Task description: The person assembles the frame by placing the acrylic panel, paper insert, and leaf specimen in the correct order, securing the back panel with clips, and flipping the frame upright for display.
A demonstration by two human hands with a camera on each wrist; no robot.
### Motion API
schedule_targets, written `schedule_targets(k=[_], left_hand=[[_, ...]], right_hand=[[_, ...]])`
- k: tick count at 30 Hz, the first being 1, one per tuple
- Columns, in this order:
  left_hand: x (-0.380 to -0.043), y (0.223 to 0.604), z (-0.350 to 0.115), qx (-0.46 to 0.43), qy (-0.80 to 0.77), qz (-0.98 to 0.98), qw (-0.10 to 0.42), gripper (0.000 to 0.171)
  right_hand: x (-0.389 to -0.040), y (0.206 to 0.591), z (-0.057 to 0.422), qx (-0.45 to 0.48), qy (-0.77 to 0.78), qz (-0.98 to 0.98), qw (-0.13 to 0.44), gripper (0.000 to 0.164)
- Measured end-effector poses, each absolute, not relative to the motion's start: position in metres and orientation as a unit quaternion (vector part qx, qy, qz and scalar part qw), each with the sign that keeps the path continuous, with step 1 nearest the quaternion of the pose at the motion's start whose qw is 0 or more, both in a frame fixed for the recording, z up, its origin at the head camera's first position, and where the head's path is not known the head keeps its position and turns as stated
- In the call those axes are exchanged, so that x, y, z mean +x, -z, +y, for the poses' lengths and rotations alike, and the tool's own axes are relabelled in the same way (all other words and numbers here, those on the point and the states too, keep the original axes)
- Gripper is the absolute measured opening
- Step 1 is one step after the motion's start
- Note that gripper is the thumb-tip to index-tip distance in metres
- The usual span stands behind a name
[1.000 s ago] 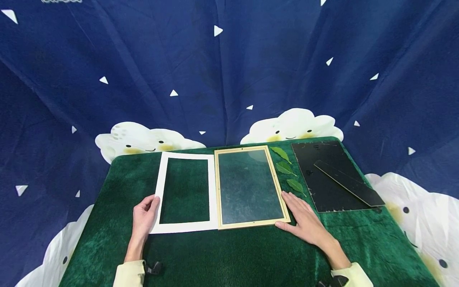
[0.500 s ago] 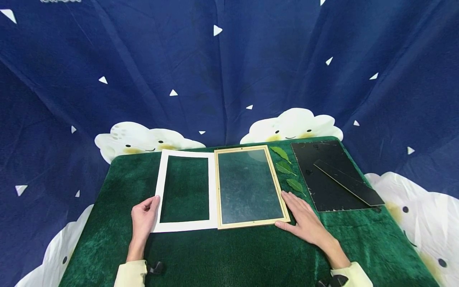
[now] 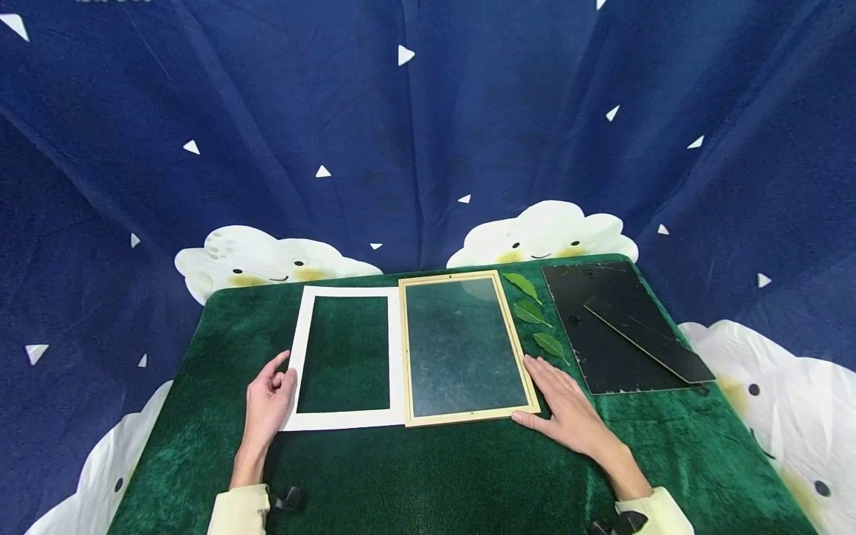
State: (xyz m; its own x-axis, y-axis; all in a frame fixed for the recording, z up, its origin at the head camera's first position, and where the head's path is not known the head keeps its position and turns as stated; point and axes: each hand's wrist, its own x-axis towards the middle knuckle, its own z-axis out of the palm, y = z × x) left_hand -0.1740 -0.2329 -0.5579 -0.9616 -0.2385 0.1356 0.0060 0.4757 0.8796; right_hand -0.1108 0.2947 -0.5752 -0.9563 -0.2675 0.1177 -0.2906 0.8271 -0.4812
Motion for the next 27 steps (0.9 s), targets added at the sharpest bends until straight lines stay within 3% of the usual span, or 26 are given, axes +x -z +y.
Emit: schedule_targets(k=[16, 27], left_hand=[[-0.156, 0.544, -0.231, 0.087, 0.498, -0.863, -0.003, 0.044], [-0.148, 0.550, -0.228, 0.131, 0.528, -0.839, 0.037, 0.038]], right_hand=[[-0.112, 0.573, 0.296, 0.148, -0.245, -0.958, 0.025, 0.103], [-0.112, 0.573, 0.294, 0.147, -0.243, -0.959, 0.021, 0.103]])
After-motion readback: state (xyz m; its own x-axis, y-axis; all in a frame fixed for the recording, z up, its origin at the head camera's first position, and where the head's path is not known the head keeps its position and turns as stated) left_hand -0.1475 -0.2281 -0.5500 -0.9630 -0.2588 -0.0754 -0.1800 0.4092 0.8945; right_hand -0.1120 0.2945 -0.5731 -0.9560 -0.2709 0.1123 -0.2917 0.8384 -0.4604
